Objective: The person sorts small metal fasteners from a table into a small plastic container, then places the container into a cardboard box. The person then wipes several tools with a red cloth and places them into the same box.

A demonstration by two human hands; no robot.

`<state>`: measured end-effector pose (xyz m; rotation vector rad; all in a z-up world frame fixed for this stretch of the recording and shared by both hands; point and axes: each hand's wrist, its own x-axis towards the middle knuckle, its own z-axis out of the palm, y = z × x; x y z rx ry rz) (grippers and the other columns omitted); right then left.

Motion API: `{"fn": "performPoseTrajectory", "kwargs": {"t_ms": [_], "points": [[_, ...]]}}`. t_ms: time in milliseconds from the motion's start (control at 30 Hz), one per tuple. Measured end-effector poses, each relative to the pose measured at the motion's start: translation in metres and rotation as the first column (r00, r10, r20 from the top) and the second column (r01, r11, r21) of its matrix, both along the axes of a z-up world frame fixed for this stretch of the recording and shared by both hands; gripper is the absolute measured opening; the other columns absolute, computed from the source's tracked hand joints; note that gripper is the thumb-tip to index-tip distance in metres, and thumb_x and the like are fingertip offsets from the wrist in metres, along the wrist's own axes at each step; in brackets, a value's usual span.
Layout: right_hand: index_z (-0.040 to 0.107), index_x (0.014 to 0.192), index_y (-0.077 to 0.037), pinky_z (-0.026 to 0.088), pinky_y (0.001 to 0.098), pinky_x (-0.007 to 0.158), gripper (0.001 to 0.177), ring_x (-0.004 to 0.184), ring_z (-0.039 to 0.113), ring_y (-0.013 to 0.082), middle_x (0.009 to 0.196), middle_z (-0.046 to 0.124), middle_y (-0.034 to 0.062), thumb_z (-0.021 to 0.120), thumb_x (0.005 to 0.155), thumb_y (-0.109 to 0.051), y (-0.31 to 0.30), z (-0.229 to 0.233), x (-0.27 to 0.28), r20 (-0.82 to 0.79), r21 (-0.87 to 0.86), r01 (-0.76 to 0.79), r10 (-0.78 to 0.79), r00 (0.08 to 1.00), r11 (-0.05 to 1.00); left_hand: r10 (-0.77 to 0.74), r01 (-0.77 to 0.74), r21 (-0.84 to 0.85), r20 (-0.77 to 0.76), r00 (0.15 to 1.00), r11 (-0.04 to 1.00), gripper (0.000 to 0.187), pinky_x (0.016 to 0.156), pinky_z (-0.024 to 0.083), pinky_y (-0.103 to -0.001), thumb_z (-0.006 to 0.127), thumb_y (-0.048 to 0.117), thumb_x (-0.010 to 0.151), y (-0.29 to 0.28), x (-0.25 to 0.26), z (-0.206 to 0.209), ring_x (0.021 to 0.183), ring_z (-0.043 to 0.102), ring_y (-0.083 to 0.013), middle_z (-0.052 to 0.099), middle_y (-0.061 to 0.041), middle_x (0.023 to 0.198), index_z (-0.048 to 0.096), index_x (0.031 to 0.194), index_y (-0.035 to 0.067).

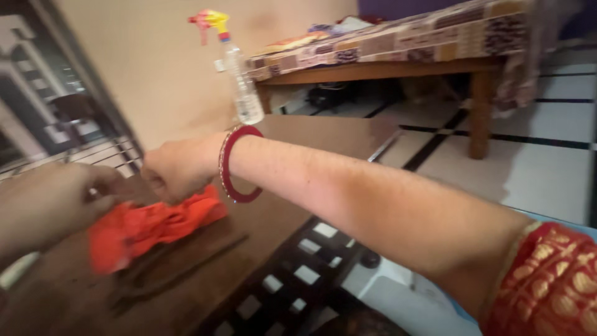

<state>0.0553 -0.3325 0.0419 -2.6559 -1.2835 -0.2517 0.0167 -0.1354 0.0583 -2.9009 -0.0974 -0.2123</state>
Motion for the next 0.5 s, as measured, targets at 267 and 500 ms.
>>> {"fn": "performPoseTrajectory", "kwargs": {"t_ms": [267,500], "points": [[0.068,0.109,-0.011,0.056,0.0425,0.082,0.048,0.101,0.067,0.0309,0.106,0.069,0.0126,0.082,0.064,-0.019,0.108,-0.029,0.015,0.093,-0.051,-0.119,0.123,0.988,0.992,0.135,-0.135,0.108,0.006,0.991,0.985,0.037,0.104,0.058,-0.040,0.063,0.031,0.093,0.145,-0.002,-0.045,0.118,0.073,-0.0215,0.077,-0.002,0.125,0.074,0.128,0.032],[0.049,0.147,-0.022,0.052,0.0422,0.099,0.091,0.123,0.062,0.0307,0.141,0.056,0.0138,0.086,0.064,-0.028,0.106,-0.029,0.001,-0.150,-0.247,0.142,-0.183,0.972,0.958,0.397,-0.397,-0.039,-0.015,0.918,0.917,0.038,0.105,0.054,-0.044,0.054,0.026,0.100,0.157,-0.011,-0.091,0.126,0.068,-0.0315,0.070,-0.013,0.136,0.072,0.131,0.014]]}}
